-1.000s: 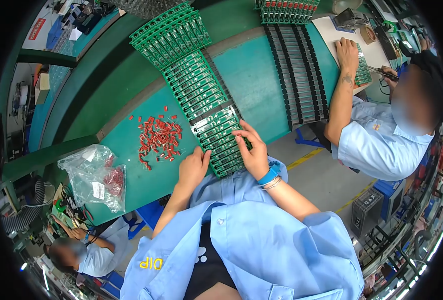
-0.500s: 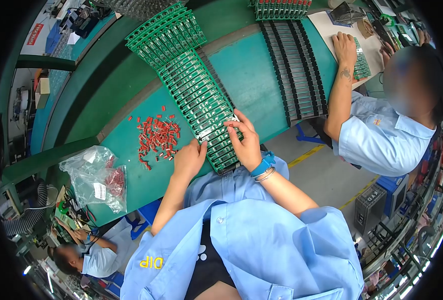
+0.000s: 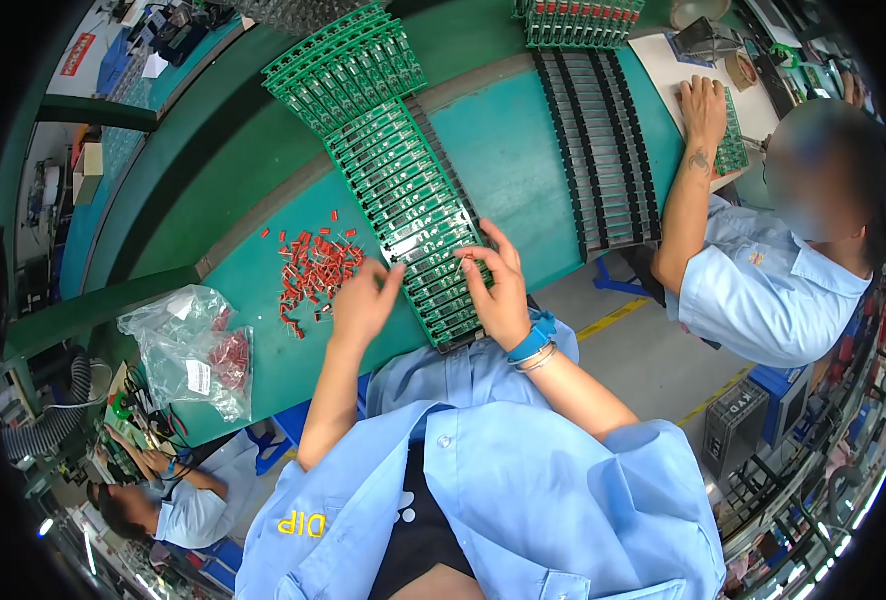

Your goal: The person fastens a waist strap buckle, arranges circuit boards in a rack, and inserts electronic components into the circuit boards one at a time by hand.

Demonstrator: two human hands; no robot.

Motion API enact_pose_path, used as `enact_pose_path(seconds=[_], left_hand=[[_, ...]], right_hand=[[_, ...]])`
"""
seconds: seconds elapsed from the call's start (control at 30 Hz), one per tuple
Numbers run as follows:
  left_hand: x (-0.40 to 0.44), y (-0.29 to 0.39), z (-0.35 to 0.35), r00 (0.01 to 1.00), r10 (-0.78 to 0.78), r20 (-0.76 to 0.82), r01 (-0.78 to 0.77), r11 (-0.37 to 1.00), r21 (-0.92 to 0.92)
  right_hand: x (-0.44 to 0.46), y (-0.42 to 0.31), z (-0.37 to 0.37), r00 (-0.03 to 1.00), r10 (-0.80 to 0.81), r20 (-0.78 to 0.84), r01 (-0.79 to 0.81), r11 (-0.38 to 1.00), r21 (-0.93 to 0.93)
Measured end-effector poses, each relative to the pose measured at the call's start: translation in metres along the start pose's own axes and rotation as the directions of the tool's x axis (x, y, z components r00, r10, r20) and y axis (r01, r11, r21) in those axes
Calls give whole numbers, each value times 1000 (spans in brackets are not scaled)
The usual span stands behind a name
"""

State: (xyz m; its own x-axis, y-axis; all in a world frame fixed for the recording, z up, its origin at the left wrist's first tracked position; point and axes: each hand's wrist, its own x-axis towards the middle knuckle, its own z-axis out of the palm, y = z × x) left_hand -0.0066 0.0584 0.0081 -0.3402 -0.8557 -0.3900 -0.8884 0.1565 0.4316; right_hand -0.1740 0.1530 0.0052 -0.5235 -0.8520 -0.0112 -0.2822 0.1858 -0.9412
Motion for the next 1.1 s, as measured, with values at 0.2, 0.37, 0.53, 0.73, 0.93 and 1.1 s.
enact_pose_path(seconds=[0.2,0.37,0.53,0.73,0.93,1.1], left_hand=[[52,-7,6,985,-82,-151,63,990,-128],[53,-7,11,979,-9,-202,9,1000,0],[53,-4,5,989,-64,-132,76,993,88],[53,-7,4,987,-72,-140,84,993,78],[52,-7,4,980,-42,-195,57,996,75],[34,-3,-10,976,-98,-193,52,971,-232]], right_hand=[[60,8,6,984,-109,141,117,992,-48],[68,18,17,988,-87,129,116,965,-234],[65,15,18,979,-175,105,199,934,-297],[93,-24,-13,979,-107,172,130,983,-127],[167,-47,4,939,-271,211,288,956,-51],[219,-12,47,910,-358,208,368,930,-8]])
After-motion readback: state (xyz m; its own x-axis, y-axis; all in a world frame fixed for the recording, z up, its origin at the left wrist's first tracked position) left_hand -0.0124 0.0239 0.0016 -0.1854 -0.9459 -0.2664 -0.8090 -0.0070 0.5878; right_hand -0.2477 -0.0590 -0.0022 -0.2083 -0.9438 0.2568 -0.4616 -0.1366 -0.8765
